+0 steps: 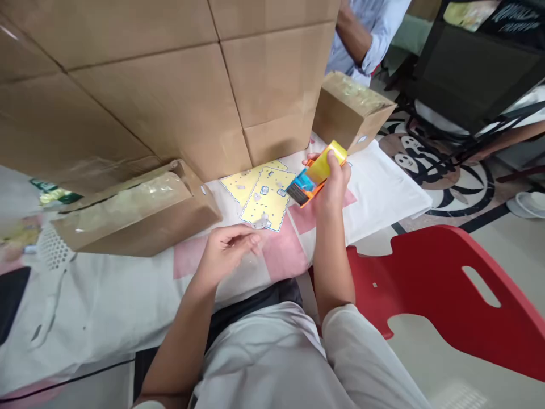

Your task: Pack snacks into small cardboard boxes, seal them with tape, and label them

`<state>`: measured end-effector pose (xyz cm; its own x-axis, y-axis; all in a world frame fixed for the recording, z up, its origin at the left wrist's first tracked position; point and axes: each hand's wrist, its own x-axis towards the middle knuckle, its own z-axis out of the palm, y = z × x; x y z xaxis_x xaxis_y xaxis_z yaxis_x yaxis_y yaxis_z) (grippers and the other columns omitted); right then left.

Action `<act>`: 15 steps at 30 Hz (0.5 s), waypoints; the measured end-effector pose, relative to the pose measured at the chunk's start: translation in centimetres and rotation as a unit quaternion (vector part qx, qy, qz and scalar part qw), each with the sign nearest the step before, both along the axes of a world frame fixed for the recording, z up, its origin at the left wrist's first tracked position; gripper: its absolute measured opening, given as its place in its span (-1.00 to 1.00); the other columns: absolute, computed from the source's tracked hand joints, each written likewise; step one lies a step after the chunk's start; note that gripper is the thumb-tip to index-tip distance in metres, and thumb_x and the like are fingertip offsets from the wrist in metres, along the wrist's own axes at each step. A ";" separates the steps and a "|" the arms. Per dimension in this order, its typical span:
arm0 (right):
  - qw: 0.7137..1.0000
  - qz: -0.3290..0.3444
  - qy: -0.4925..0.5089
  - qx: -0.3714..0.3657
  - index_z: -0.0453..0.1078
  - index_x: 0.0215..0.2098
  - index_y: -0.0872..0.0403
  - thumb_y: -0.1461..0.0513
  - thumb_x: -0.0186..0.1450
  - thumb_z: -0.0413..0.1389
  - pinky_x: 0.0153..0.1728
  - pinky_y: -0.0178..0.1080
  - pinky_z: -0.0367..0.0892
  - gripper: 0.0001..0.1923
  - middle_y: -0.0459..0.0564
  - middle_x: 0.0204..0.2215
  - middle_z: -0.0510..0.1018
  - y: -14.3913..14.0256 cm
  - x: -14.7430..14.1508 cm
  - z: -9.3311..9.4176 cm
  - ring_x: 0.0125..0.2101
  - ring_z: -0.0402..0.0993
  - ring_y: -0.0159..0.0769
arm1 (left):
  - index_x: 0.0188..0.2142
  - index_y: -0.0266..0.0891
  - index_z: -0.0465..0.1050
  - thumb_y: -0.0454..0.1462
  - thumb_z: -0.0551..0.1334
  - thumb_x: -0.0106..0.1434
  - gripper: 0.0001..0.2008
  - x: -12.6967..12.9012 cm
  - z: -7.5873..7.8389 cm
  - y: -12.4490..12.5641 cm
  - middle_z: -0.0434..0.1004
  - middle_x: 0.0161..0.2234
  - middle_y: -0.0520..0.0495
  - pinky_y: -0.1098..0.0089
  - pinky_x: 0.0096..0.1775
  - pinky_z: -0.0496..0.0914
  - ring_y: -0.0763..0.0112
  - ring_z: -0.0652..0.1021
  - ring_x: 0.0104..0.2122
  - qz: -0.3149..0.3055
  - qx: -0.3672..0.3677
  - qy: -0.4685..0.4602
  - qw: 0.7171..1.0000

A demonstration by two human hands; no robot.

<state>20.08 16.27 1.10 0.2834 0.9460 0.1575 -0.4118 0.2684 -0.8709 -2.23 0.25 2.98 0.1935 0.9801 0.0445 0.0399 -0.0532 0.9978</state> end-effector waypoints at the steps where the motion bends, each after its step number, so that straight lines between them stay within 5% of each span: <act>1: 0.999 -0.031 -0.009 0.014 0.33 -0.25 -0.01 0.00 0.23 0.20 -0.28 -0.13 0.53 -0.72 -0.07 -0.39 0.60 0.2 0.1 -0.2 -0.33 0.59 -0.19 | -0.18 -0.20 0.65 -0.13 0.36 0.31 -0.79 -0.4 0.6 -0.4 0.72 -0.33 -0.10 0.50 -0.52 0.39 0.34 0.67 -0.39 0.019 -0.001 -0.002 1.000; 3: 0.997 -0.045 -0.059 0.011 0.32 -0.26 0.01 0.10 0.19 0.20 -0.34 -0.18 0.50 -0.77 -0.06 -0.44 0.61 0.5 0.2 -0.7 -0.41 0.56 -0.22 | -0.01 -0.17 0.61 -0.11 0.36 0.31 -0.69 -1.3 1.4 -1.2 0.73 -0.19 -0.16 0.54 -0.63 0.28 0.30 0.70 -0.33 0.050 0.005 -0.003 0.999; 5: 0.991 0.015 -0.131 -0.034 0.31 -0.23 0.02 0.12 0.18 0.19 -0.40 -0.21 0.47 -0.75 -0.03 -0.43 0.63 0.6 0.5 -1.1 -0.45 0.54 -0.25 | 0.04 -0.16 0.58 -0.11 0.36 0.32 -0.65 -2.1 1.7 -1.8 0.73 -0.16 -0.18 0.56 -0.60 0.33 0.26 0.72 -0.25 0.076 0.033 -0.008 0.997; 9: 0.949 0.104 -0.273 -0.118 0.35 -0.17 0.04 0.06 0.20 0.21 -0.28 -0.18 0.53 -0.68 0.05 -0.20 0.67 0.0 1.6 -0.6 -0.30 0.60 -0.22 | 0.00 -0.17 0.59 -0.14 0.40 0.29 -0.68 -3.6 1.4 -2.8 0.72 -0.12 -0.16 0.36 -0.12 0.59 0.18 0.71 -0.07 0.138 0.091 -0.030 0.986; 15: 0.888 0.011 -0.421 -0.185 0.39 -0.43 0.10 0.15 0.00 0.41 -0.07 0.05 0.44 -0.67 0.16 -0.36 0.60 -1.8 3.2 2.6 -0.13 0.56 0.13 | 0.05 -0.19 0.55 -0.13 0.44 0.23 -0.58 -5.7 1.3 -3.7 0.72 -0.11 -0.17 0.17 -0.05 0.63 0.08 0.69 -0.02 0.183 0.098 -0.087 0.974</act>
